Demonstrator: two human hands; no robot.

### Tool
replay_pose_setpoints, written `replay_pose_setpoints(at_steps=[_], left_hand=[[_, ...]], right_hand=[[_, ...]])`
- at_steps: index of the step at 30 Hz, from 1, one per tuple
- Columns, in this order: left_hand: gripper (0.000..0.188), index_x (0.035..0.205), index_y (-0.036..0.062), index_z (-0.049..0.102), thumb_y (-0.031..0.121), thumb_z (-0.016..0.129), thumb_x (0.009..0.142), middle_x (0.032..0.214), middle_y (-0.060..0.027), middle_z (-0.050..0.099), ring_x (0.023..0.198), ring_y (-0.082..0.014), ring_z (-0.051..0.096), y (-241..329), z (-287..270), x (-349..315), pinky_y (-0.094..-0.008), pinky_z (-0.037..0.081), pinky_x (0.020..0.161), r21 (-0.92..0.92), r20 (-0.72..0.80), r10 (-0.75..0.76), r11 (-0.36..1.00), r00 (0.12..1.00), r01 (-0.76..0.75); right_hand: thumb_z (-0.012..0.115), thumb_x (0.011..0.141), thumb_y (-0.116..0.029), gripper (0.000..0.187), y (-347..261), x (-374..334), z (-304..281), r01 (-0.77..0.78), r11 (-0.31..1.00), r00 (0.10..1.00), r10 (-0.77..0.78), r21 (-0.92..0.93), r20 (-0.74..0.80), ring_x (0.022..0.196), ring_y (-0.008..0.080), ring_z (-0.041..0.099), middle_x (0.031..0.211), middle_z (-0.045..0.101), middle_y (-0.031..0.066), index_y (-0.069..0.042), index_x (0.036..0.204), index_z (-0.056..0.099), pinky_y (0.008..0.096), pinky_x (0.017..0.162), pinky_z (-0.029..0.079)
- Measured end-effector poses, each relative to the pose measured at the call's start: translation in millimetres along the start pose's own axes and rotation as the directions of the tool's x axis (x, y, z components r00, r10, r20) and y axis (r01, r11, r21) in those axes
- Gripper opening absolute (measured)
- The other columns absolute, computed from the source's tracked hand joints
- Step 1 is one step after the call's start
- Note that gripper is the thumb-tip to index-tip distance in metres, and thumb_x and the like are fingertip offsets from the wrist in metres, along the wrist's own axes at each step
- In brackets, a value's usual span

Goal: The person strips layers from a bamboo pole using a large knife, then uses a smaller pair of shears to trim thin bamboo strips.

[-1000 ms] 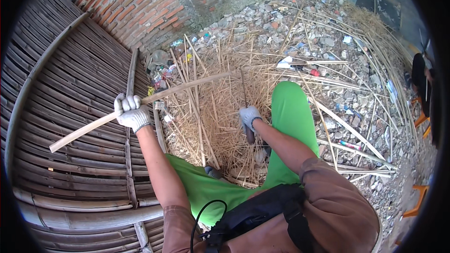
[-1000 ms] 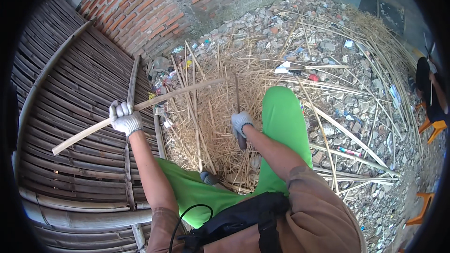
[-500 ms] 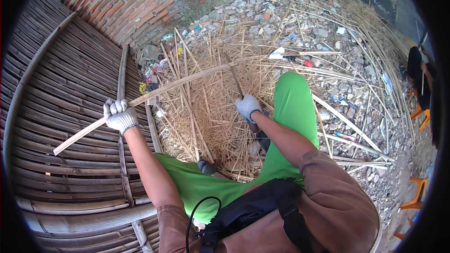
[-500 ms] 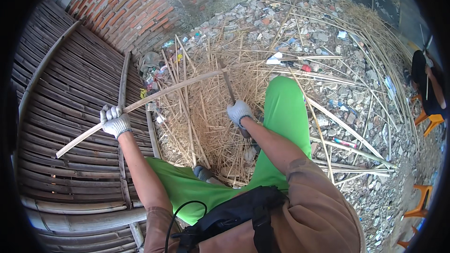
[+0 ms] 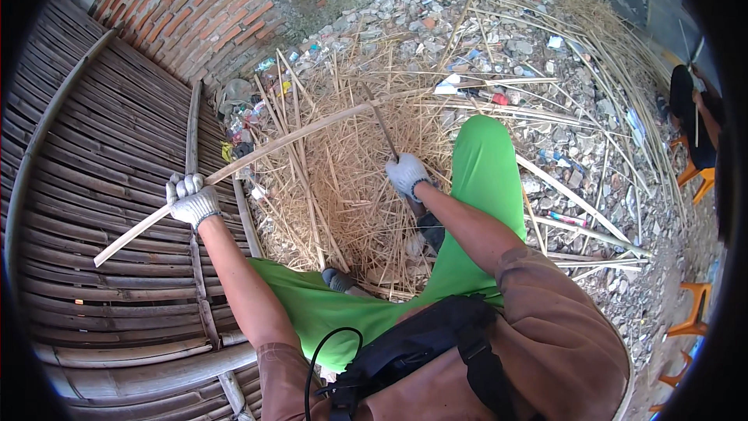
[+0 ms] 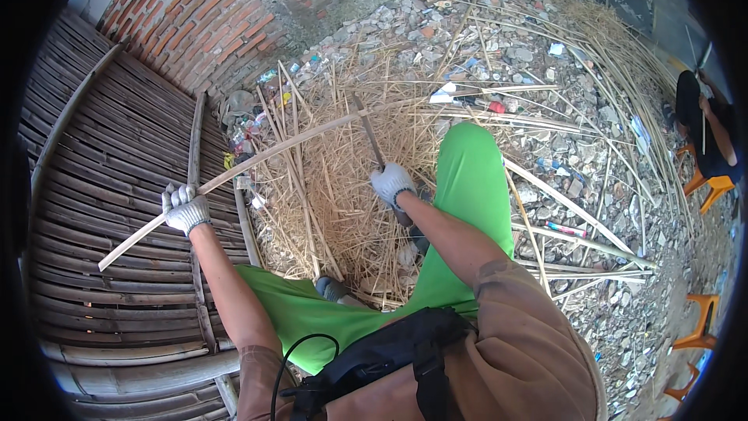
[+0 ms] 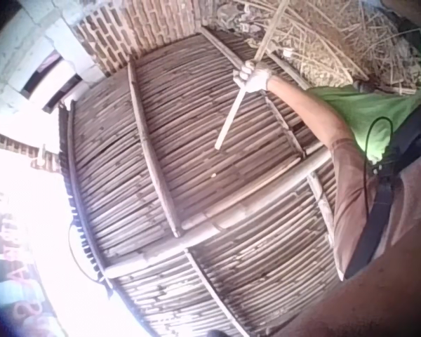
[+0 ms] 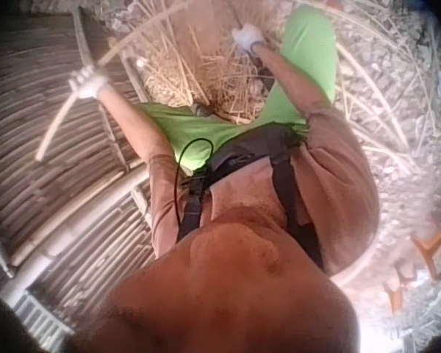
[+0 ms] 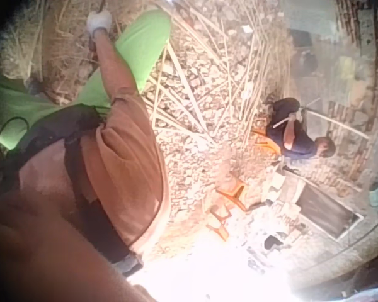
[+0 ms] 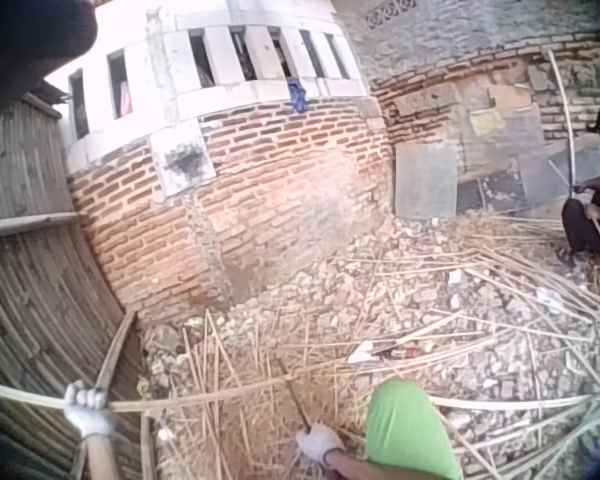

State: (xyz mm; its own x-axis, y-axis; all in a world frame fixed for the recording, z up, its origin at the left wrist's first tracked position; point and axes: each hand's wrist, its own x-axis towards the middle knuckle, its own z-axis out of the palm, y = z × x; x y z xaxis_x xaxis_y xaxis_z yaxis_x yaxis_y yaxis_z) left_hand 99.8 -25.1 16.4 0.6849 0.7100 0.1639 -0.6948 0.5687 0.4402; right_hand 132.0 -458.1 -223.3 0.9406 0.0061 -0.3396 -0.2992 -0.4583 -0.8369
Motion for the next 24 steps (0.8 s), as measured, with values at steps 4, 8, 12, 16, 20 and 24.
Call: replay_pose_setpoints(at_steps=[4,8,12,16,20,24], left_hand=[[0.024,0.081,0.0087,0.056,0.021,0.06,0.101,0.053,0.0075,0.024,0.044,-0.0116,0.02,-3,-4,4,-0.0307,0.022,0.045,-0.004,-0.021,-0.021,1.0,1.0,0.021],[0.032,0.071,0.0136,0.046,0.021,0.059,0.1,0.055,0.0047,0.027,0.046,-0.0141,0.022,-2,-9,13,-0.0325,0.024,0.049,0.036,-0.13,-0.015,0.999,0.991,0.019],[0.038,0.069,0.0166,0.038,0.023,0.053,0.104,0.061,0.0029,0.028,0.052,-0.0155,0.024,1,-21,17,-0.035,0.026,0.053,0.012,-0.164,-0.137,0.99,0.977,0.141],[0.029,0.078,0.0099,0.048,0.024,0.05,0.103,0.062,0.0035,0.031,0.052,-0.0141,0.024,-21,-33,13,-0.0334,0.026,0.053,-0.042,-0.227,-0.218,0.976,0.949,0.214],[0.028,0.073,0.0133,0.043,0.02,0.049,0.1,0.059,0.0049,0.027,0.051,-0.0139,0.022,-25,-42,6,-0.0335,0.026,0.053,-0.109,-0.247,-0.246,0.968,0.937,0.226],[0.033,0.068,0.0161,0.04,0.015,0.047,0.1,0.058,0.0063,0.024,0.05,-0.0125,0.024,-39,-43,-12,-0.0319,0.029,0.053,-0.17,-0.094,-0.31,0.941,0.946,0.291]], right_hand=[[0.058,0.095,-0.034,0.044,11,11,2,-0.021,0.996,1.0,0.021,0.089,0.0,0.085,0.043,0.076,0.095,0.075,0.03,0.005,0.109,0.073,0.0537,0.074,0.062],[0.056,0.096,-0.028,0.034,12,13,4,-0.222,0.855,0.972,0.158,0.469,0.173,0.058,0.037,0.07,0.073,0.069,0.0205,0.003,0.09,0.068,0.0523,0.054,0.058],[0.062,0.102,-0.035,0.037,8,19,0,-0.145,0.647,0.989,0.112,0.748,0.095,0.046,0.0289,0.062,0.063,0.063,0.0127,-0.004,0.082,0.063,0.0458,0.044,0.051],[0.066,0.105,-0.045,0.041,-13,41,-37,0.0,0.431,0.996,-0.081,0.902,0.039,0.051,0.0228,0.06,0.066,0.061,0.0072,-0.01,0.085,0.063,0.0414,0.047,0.052],[0.067,0.105,-0.041,0.032,-65,42,-84,-0.02,0.194,0.968,-0.242,0.981,0.067,0.054,0.0213,0.058,0.067,0.057,0.003,-0.011,0.096,0.062,0.041,0.052,0.055],[0.069,0.101,-0.029,0.019,-94,47,-125,0.074,0.068,0.885,-0.465,0.995,-0.034,0.054,0.0224,0.059,0.068,0.058,0.003,-0.012,0.102,0.061,0.0416,0.05,0.055]])
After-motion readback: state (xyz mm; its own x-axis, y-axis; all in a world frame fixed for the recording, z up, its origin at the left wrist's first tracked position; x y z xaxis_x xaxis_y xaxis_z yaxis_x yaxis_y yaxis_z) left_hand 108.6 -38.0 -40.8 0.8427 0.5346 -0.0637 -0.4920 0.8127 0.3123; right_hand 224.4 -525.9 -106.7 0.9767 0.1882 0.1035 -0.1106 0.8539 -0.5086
